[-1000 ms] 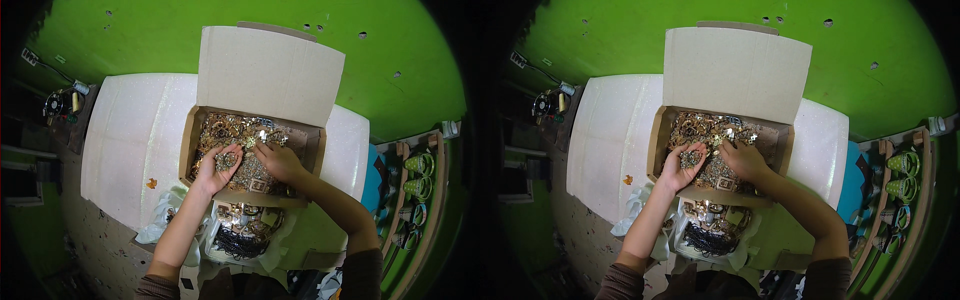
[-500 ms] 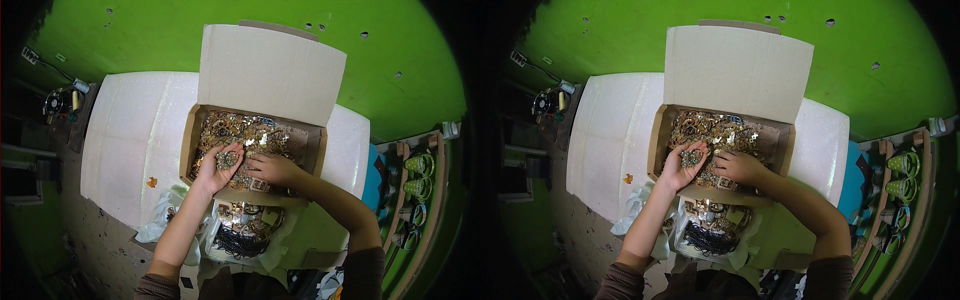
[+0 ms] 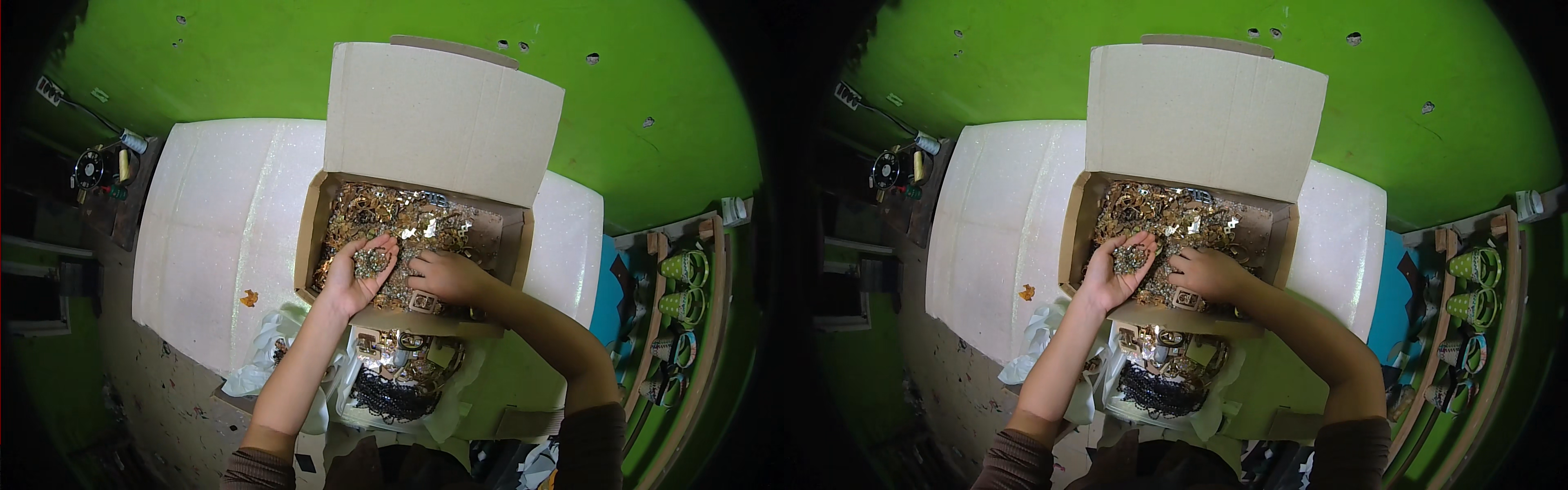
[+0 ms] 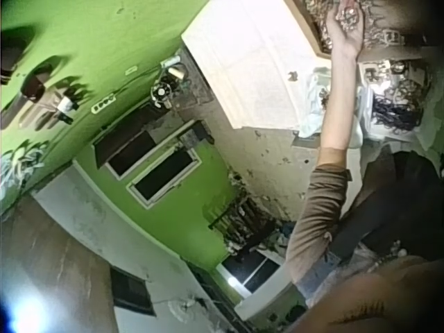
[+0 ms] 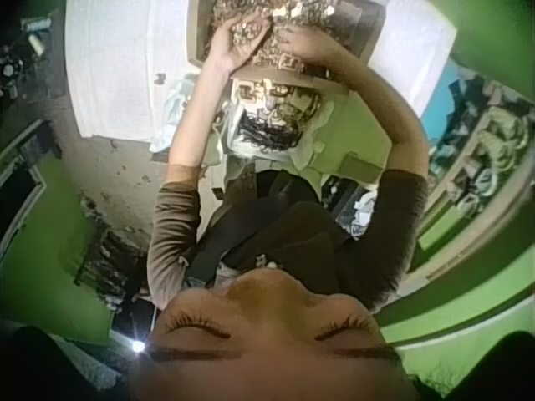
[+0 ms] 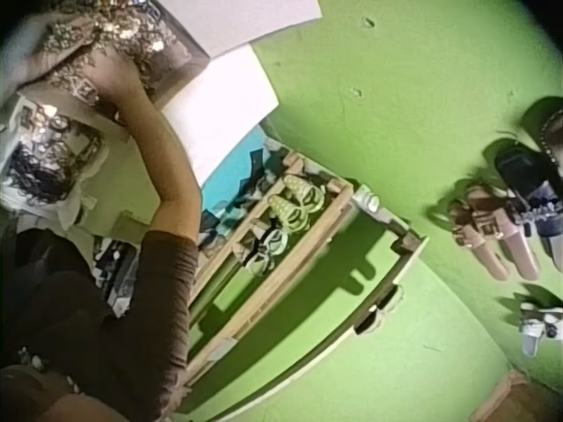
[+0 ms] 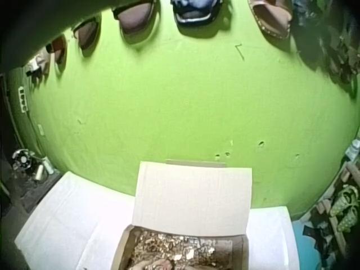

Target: Sorting through small metal and plastic shoe components in a box.

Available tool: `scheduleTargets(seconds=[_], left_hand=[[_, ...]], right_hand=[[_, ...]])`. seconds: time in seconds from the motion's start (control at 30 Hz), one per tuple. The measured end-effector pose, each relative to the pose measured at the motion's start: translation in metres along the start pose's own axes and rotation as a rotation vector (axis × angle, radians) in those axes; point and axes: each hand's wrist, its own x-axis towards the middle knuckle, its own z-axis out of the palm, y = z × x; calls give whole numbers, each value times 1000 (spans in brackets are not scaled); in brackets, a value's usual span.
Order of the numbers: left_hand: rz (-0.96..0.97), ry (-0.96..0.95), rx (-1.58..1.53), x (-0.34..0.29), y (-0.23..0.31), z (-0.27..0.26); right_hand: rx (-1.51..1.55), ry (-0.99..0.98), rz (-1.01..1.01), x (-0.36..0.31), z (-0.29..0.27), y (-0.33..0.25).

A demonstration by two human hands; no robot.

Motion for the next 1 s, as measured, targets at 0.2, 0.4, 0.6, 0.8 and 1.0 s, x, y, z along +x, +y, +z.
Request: scheduleTargets(seconds=[0.2, 0.4, 0.6, 0.8, 1.0], left_hand=[[14, -1, 19, 1, -2, 1], [14, 0, 7, 1, -1, 0], [17, 6, -2, 1, -1, 0], [19, 4, -2, 1, -2, -1], [25, 8, 8, 2, -2, 1]], right_hand=[[-8, 143, -28, -2, 8, 4], [-3, 4, 29, 3, 5, 1], [-41, 31, 5, 1, 5, 2], [-65, 11, 14, -1, 5, 2], [-78, -31, 140, 3, 5, 0]])
